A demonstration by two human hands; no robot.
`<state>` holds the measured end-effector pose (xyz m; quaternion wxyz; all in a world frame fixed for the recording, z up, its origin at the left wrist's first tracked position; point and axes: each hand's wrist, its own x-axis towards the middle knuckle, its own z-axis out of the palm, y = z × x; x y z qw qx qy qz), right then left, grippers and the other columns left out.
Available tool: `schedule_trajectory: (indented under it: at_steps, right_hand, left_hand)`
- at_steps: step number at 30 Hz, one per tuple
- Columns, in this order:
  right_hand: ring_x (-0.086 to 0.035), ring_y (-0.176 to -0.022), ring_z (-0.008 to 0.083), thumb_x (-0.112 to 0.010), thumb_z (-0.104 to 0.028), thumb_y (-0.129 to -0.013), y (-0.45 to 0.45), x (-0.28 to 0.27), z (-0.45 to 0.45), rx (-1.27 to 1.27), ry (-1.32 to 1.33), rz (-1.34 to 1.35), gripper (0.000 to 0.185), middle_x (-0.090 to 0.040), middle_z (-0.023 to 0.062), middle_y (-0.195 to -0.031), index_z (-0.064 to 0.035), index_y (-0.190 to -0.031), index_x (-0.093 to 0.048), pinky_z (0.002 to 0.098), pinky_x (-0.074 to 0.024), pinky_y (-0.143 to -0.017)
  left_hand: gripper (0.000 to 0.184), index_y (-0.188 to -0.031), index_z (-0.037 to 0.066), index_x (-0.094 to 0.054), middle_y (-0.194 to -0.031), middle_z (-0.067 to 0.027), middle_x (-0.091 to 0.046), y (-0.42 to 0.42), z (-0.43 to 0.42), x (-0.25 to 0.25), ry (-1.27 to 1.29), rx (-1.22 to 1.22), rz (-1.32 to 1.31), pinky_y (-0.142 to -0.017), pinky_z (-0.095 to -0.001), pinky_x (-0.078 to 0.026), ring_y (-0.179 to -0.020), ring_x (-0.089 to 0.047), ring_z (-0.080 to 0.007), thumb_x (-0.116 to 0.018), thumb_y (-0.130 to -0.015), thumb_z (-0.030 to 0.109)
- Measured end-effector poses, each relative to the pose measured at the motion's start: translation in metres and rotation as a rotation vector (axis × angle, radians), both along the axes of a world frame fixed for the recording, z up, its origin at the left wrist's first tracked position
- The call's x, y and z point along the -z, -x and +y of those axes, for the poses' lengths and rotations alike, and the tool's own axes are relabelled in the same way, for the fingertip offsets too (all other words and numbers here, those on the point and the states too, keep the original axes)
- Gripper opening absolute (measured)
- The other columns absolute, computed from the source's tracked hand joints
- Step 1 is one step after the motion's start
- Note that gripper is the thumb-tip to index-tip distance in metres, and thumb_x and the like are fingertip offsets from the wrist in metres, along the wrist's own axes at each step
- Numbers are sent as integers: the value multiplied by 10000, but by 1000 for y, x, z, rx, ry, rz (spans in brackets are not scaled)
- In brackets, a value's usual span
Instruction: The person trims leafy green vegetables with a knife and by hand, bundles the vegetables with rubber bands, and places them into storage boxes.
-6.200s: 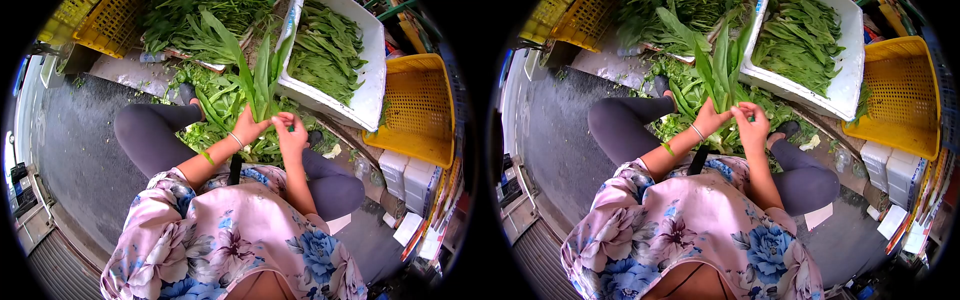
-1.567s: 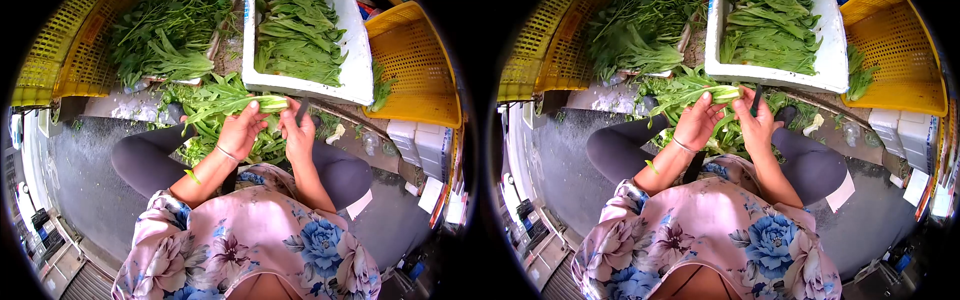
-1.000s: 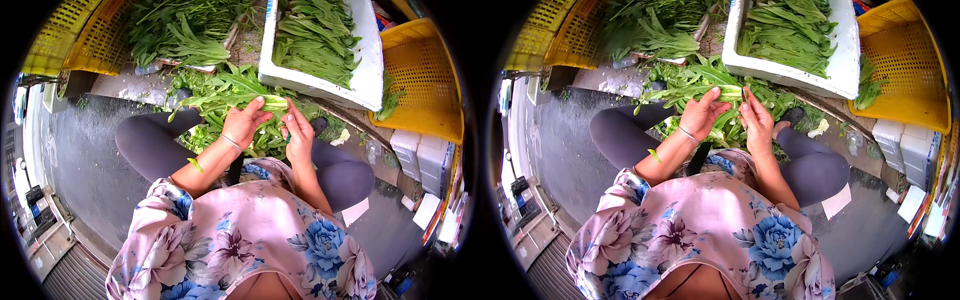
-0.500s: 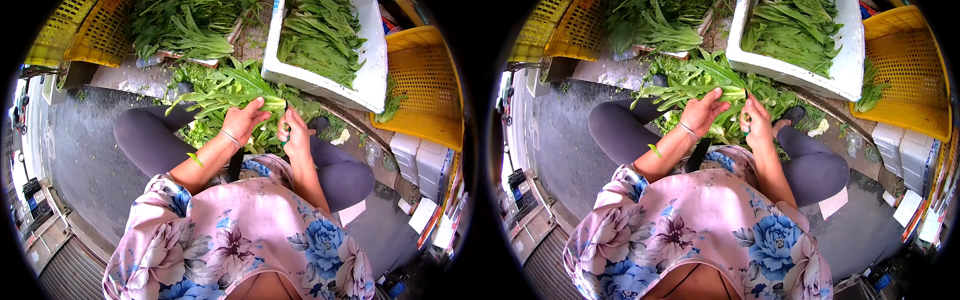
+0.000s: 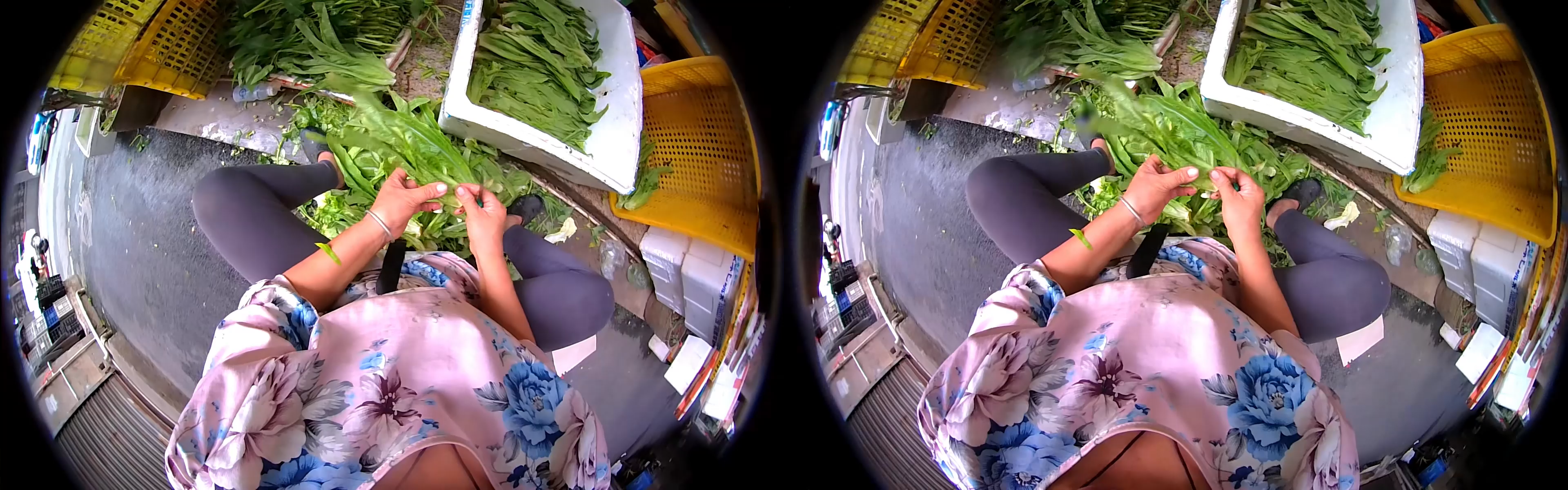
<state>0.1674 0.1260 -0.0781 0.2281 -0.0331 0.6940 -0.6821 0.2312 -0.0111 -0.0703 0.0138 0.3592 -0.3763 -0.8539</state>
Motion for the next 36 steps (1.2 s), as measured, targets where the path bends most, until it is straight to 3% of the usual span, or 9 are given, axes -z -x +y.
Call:
schedule_trajectory:
  at_steps: [11,15,18,20,21,24,27,29,36]
  right_hand:
    - [-505,-651,90,-571,-181,-853,5,12,10,168,88,25,188,-540,-8,-784,-17,-943,-555,217,-430,-625]
    - [-512,-561,79,-585,-178,-838,20,28,29,243,78,4,236,-613,49,-830,-16,-1008,-562,193,-370,-449]
    - [-586,-692,122,-584,-142,-825,17,28,33,-17,-525,8,370,-615,94,-922,32,-1139,-497,223,-454,-580]
    - [-615,-725,158,-573,-175,-835,14,60,40,-150,-702,43,378,-615,125,-961,45,-1132,-497,238,-448,-505]
    - [-619,-737,160,-567,-196,-842,6,55,32,-109,-349,-195,371,-615,124,-963,42,-1120,-507,227,-428,-458]
    - [-619,-737,151,-563,-232,-849,-2,15,13,-235,-66,-491,357,-615,113,-956,25,-1094,-526,185,-354,-396]
    - [-615,-723,126,-593,-221,-832,-5,18,8,-313,4,-564,322,-618,107,-912,9,-1053,-546,158,-295,-367]
    - [-613,-719,120,-614,-204,-815,-8,20,6,-309,-17,-554,322,-621,99,-887,11,-1045,-547,158,-297,-370]
    - [-589,-663,92,-704,-113,-718,-14,33,4,-156,21,-460,299,-617,49,-793,-12,-965,-568,162,-313,-389]
  left_hand:
    - [452,-815,33,-371,-701,-31,-475,-2,0,8,161,73,-13,-480,-250,-516,-616,-561,-133,-780,-633,97]
    - [464,-769,63,-340,-660,0,-421,-7,-5,8,188,75,-20,-474,-251,-513,-597,-540,-119,-781,-630,93]
    - [454,-769,72,-338,-636,13,-409,-14,-8,22,223,26,-1,-468,-254,-512,-568,-518,-109,-772,-638,78]
    - [428,-814,74,-366,-651,6,-449,-17,-10,23,244,26,11,-465,-248,-496,-542,-496,-99,-759,-648,55]
    - [428,-814,74,-366,-651,6,-449,-17,-11,23,242,22,10,-465,-248,-496,-542,-496,-99,-759,-648,55]
    - [398,-849,77,-396,-680,-1,-487,-19,-12,25,232,74,79,-465,-233,-467,-527,-480,-92,-738,-657,17]
    - [339,-891,72,-433,-706,-7,-517,-22,-12,34,140,30,148,-511,-222,-452,-563,-501,-92,-681,-687,-38]
    - [396,-1078,67,-475,-933,-47,-598,-24,-15,34,75,107,210,-671,-248,-479,-762,-573,-114,-596,-730,-80]
    - [557,-1258,47,-382,-944,-51,-603,-25,-16,29,74,150,244,-761,-259,-457,-838,-574,-125,-560,-747,-84]
